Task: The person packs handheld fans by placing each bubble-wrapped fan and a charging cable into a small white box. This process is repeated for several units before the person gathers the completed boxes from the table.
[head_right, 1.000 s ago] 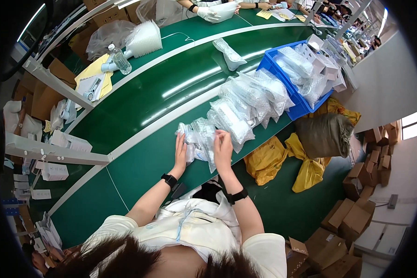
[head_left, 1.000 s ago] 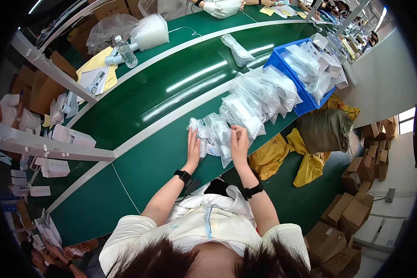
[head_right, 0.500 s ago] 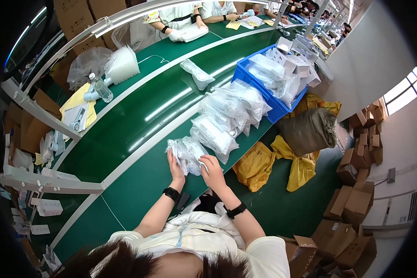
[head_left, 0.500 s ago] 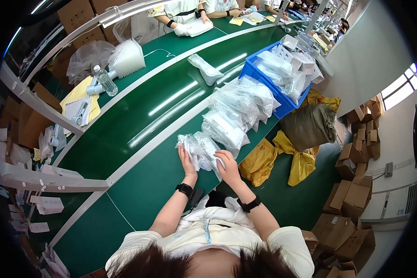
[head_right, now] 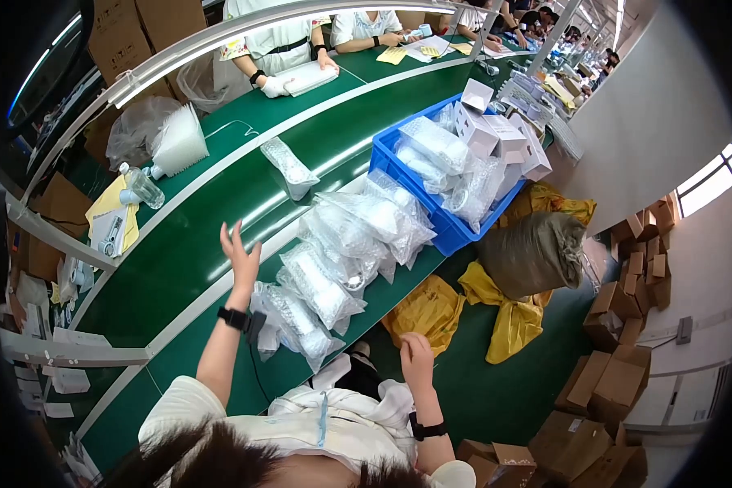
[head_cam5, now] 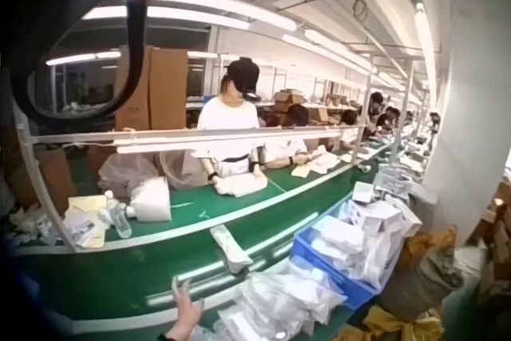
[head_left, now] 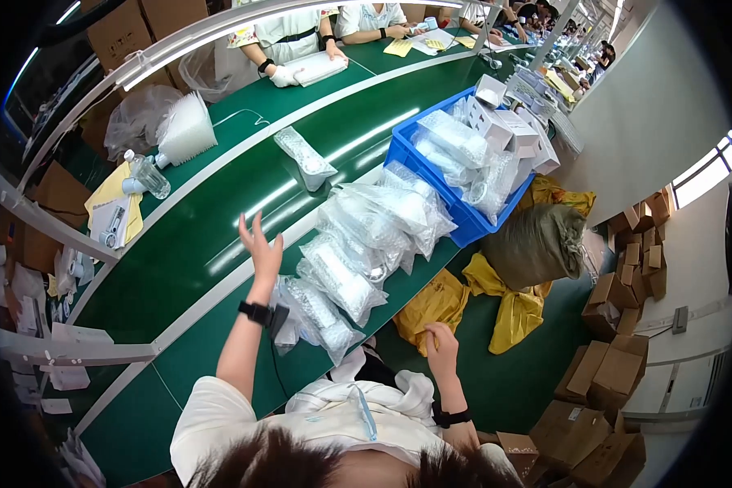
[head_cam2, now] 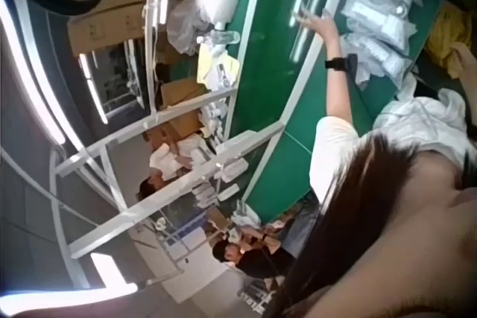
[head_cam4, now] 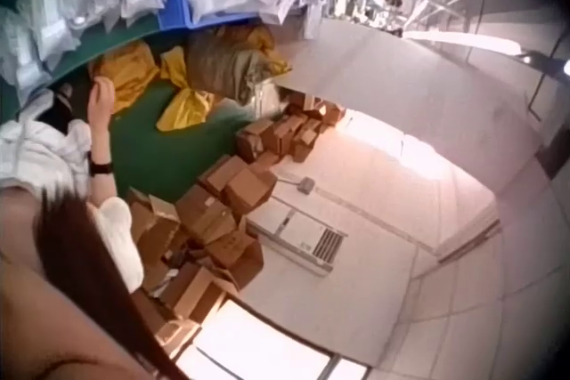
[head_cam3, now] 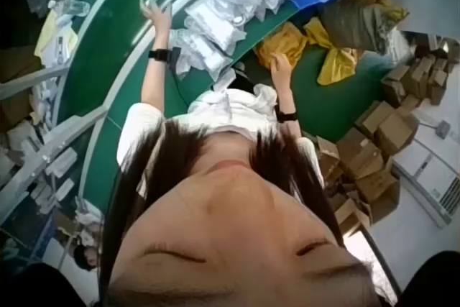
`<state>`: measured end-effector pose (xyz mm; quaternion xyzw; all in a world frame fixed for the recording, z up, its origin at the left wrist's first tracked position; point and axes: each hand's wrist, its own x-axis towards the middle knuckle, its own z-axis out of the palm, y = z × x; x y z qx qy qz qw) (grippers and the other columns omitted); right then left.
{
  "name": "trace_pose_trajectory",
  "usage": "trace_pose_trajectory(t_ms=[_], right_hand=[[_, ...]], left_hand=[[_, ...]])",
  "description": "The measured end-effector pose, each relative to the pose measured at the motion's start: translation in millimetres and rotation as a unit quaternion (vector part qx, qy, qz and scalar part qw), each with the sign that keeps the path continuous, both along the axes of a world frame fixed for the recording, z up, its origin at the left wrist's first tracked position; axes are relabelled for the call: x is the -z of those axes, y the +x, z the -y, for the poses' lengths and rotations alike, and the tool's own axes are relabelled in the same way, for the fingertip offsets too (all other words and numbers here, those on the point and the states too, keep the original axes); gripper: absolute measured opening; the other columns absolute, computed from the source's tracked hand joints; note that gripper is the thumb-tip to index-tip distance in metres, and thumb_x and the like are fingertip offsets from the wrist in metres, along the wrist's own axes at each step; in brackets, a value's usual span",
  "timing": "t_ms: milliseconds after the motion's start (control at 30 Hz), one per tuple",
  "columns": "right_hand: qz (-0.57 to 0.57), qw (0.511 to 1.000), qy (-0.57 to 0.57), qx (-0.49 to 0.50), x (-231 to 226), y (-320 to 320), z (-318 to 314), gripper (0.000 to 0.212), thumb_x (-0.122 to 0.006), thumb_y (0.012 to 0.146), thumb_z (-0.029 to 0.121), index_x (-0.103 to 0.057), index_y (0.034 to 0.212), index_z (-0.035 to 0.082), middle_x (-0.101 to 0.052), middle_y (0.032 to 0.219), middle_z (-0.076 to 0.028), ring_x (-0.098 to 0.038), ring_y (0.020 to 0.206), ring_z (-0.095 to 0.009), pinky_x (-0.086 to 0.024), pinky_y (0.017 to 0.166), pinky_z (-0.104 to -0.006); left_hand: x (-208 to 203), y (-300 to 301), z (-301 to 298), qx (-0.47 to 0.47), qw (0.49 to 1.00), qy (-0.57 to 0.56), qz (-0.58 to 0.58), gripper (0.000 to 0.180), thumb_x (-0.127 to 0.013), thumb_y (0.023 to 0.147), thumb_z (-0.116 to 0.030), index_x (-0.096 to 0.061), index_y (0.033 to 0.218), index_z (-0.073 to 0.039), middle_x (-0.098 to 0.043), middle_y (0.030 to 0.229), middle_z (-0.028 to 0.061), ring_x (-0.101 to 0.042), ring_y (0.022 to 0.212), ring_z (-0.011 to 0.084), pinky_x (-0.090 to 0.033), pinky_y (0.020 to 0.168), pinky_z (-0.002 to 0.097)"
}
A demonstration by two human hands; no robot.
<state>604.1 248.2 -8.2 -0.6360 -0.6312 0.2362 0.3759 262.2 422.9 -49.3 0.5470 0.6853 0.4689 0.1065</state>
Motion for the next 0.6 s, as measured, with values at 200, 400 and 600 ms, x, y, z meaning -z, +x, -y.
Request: trace_pose_trajectory(t_ms=[200,400,600], right_hand=[[0.083,0.992,0.012,0.091,5,52,13,0.011,-0.052,0.075,-0.007,-0.056,0.084,-0.002,-0.057,0.087,-0.014,-0.057,0.08,-0.027,-0.046,0.068,-0.029],[0.063,0.983,-0.036,0.166,7,51,41,0.011,-0.051,0.075,-0.007,-0.056,0.083,-0.002,-0.057,0.088,-0.014,-0.057,0.08,-0.027,-0.046,0.07,-0.0297],[0.131,0.977,-0.01,0.167,-14,72,44,0.011,-0.052,0.074,-0.007,-0.056,0.083,-0.002,-0.057,0.09,-0.013,-0.057,0.081,-0.028,-0.046,0.071,-0.0305]], left_hand=[[25,36,-163,0.08,0.989,-0.074,-0.1,0.065,-0.072,0.061,-0.017,-0.046,0.121,-0.023,-0.014,0.137,0.024,-0.023,0.121,0.0462,-0.028,0.098,0.0462],[73,12,-199,0.106,0.961,-0.18,-0.183,0.05,-0.072,0.059,-0.018,-0.055,0.106,-0.021,-0.026,0.13,0.0234,-0.039,0.109,0.0477,-0.036,0.09,0.0454],[-15,19,-79,0.176,0.964,-0.191,-0.057,0.041,-0.07,0.056,-0.009,-0.055,0.094,-0.014,-0.043,0.112,0.0213,-0.046,0.105,0.0373,-0.043,0.084,0.0388]])
